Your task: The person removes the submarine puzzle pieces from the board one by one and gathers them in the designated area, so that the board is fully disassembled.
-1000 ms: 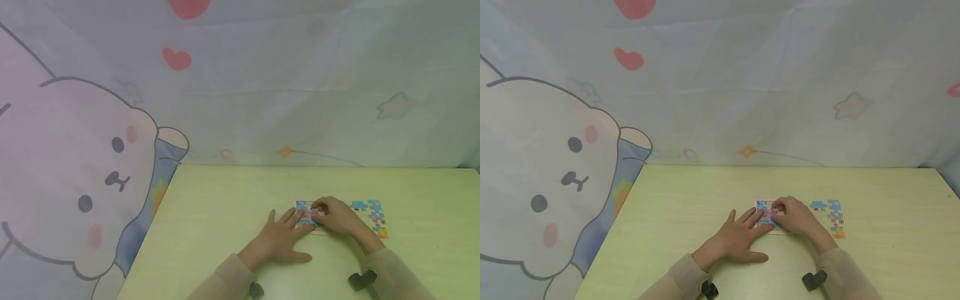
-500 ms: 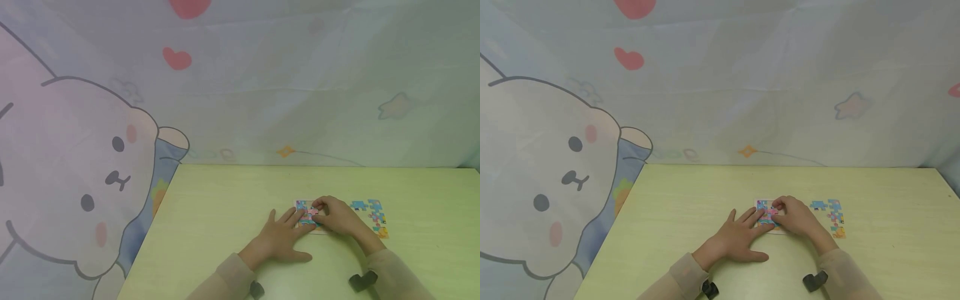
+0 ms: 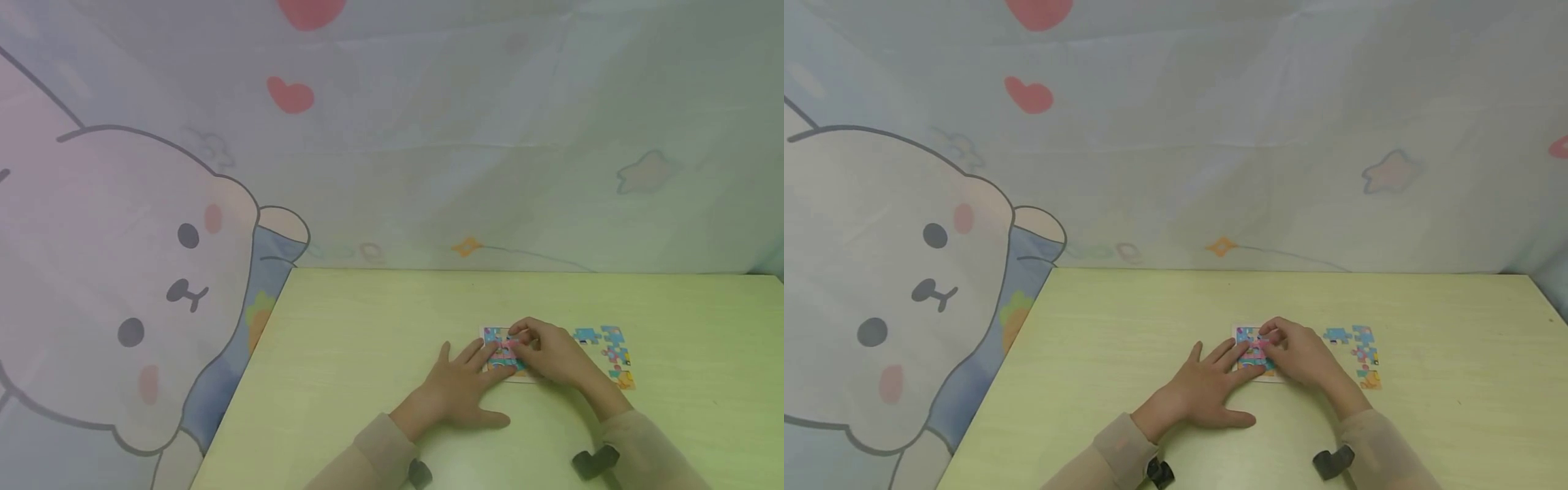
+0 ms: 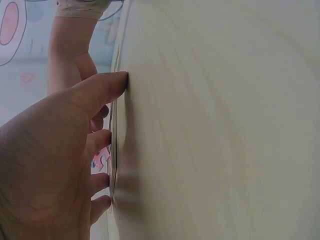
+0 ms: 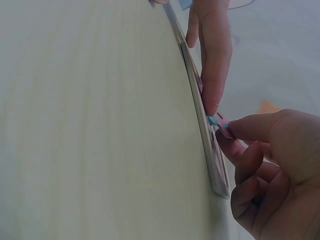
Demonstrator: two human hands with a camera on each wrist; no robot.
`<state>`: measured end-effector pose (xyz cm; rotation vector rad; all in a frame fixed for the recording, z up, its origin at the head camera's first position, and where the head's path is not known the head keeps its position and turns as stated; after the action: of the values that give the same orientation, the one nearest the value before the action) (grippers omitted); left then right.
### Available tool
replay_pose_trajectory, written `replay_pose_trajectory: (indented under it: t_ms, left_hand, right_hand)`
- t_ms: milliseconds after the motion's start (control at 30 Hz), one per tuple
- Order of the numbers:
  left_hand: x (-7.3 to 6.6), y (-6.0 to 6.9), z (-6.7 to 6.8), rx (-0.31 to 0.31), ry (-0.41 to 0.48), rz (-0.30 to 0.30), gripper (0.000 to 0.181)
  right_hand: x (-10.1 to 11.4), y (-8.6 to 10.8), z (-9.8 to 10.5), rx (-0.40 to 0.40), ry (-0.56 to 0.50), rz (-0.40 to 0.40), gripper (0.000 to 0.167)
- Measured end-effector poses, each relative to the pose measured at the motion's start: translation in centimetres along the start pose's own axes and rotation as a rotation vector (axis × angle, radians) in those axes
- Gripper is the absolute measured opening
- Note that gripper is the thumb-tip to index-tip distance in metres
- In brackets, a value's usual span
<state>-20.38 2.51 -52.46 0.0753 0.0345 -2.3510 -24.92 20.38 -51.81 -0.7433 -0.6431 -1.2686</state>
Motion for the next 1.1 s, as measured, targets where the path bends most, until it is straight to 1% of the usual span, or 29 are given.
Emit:
replay_pose_trajectory:
  t_ms: [267, 533, 867, 967, 1100]
  left_hand:
    - [0.0, -0.2, -0.5, 0.001, 0.000, -0.012, 0.083]
    - [0.0, -0.2, -0.5, 0.001, -0.006, -0.006, 0.082]
    - [0.0, -0.5, -0.3, -0.005, -0.008, 0.011, 0.081]
    - [0.1, -0.7, -0.3, -0.012, -0.008, 0.012, 0.081]
    - [0.1, -1.0, -0.3, -0.015, -0.004, 0.015, 0.081]
  right_hand:
    - [-0.3, 0.4, 0.9, -0.045, 0.010, -0.008, 0.025]
    - [-0.6, 1.0, 3.1, -0.094, 0.058, 0.006, 0.027]
    - [-3.4, 2.3, 6.7, -0.122, 0.129, -0.031, 0.034]
    - [-4.3, 2.7, 7.9, -0.128, 0.145, -0.030, 0.037]
    - [-5.7, 3.0, 9.0, -0.109, 0.121, -0.043, 0.043]
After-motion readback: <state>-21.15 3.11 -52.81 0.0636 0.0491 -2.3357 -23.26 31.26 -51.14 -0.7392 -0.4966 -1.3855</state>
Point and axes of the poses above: each hand's wrist, its own y-axis away from the middle knuckle, its own z-axis out of the back of the hand, x = y × z, the point moved 6 cm from there along -y, towards the middle knuckle, and after that the axes turned 12 degrees about -x, right-handed, at the moved point
